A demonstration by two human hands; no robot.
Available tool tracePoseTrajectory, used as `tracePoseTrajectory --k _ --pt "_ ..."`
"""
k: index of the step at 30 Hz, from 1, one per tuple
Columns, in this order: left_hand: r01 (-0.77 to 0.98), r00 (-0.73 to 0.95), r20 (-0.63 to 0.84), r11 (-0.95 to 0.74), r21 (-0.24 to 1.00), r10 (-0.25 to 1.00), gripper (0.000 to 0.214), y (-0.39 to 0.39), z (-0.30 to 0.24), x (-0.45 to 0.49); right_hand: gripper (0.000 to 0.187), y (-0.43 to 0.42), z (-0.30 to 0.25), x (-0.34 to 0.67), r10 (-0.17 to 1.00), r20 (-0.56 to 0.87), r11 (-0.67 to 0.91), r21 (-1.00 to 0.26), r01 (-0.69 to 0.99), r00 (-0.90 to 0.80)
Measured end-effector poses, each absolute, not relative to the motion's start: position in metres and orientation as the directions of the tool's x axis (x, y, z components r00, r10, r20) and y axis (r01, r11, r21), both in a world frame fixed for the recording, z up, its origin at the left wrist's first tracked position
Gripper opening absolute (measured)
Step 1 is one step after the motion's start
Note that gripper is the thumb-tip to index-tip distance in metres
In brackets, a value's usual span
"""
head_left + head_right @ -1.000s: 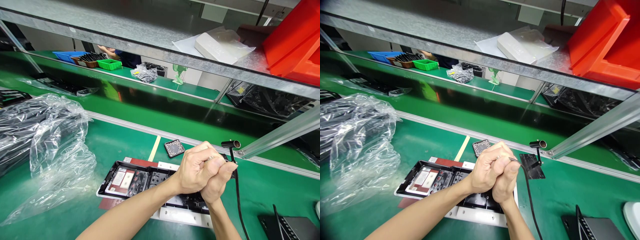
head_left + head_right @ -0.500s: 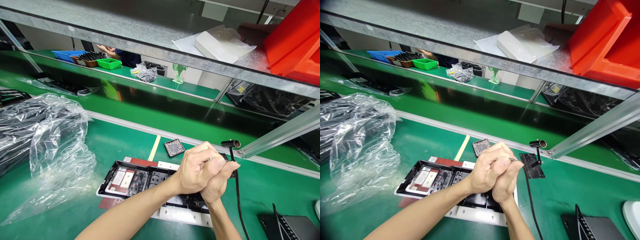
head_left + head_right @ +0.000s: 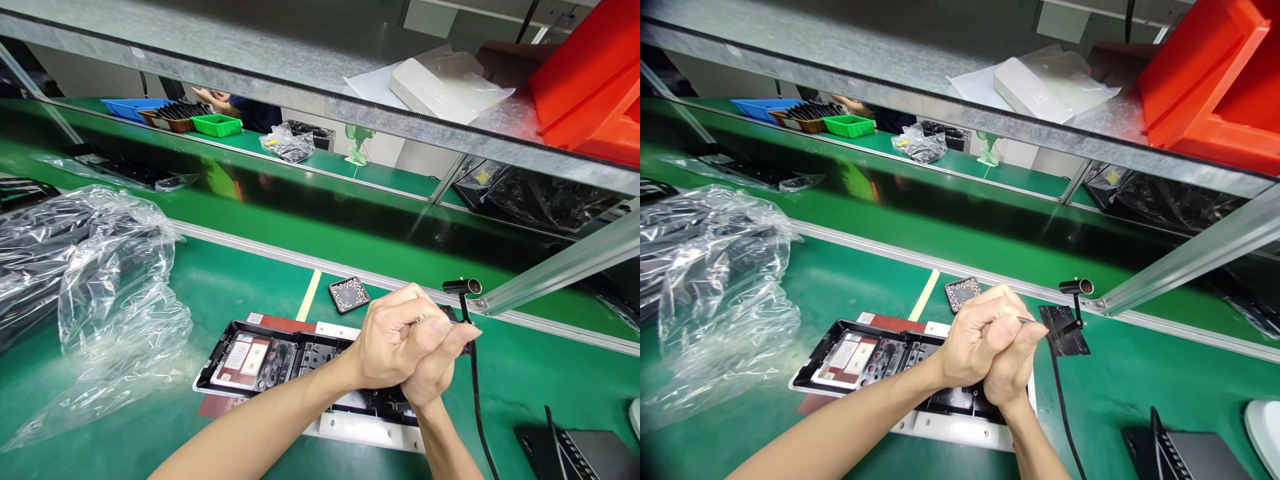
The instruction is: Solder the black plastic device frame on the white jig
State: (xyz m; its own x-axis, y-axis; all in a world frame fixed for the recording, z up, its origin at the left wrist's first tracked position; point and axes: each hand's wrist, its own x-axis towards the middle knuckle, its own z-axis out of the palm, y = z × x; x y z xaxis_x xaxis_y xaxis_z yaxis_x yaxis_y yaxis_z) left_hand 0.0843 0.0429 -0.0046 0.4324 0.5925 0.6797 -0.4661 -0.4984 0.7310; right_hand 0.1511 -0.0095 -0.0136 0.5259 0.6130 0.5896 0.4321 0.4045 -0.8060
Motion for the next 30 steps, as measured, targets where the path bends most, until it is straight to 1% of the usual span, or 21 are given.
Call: tracePoseTrajectory --k 12,30 --pt "-0.489 0.418 0.688 -0.492 0.721 0.593 0.033 0.0437 -0.0043 0.0853 0.061 -0.0089 -0.0122 0.1504 0.617 0.593 0.423 -0.804 0.417 0.518" --pt "-0.51 0.41 0.698 -0.487 0.709 0.588 0.031 0.0438 -0.0076 0.086 0.062 -0.0106 -0.0118 0.1514 0.61 0.602 0.403 -0.796 0.452 0.515"
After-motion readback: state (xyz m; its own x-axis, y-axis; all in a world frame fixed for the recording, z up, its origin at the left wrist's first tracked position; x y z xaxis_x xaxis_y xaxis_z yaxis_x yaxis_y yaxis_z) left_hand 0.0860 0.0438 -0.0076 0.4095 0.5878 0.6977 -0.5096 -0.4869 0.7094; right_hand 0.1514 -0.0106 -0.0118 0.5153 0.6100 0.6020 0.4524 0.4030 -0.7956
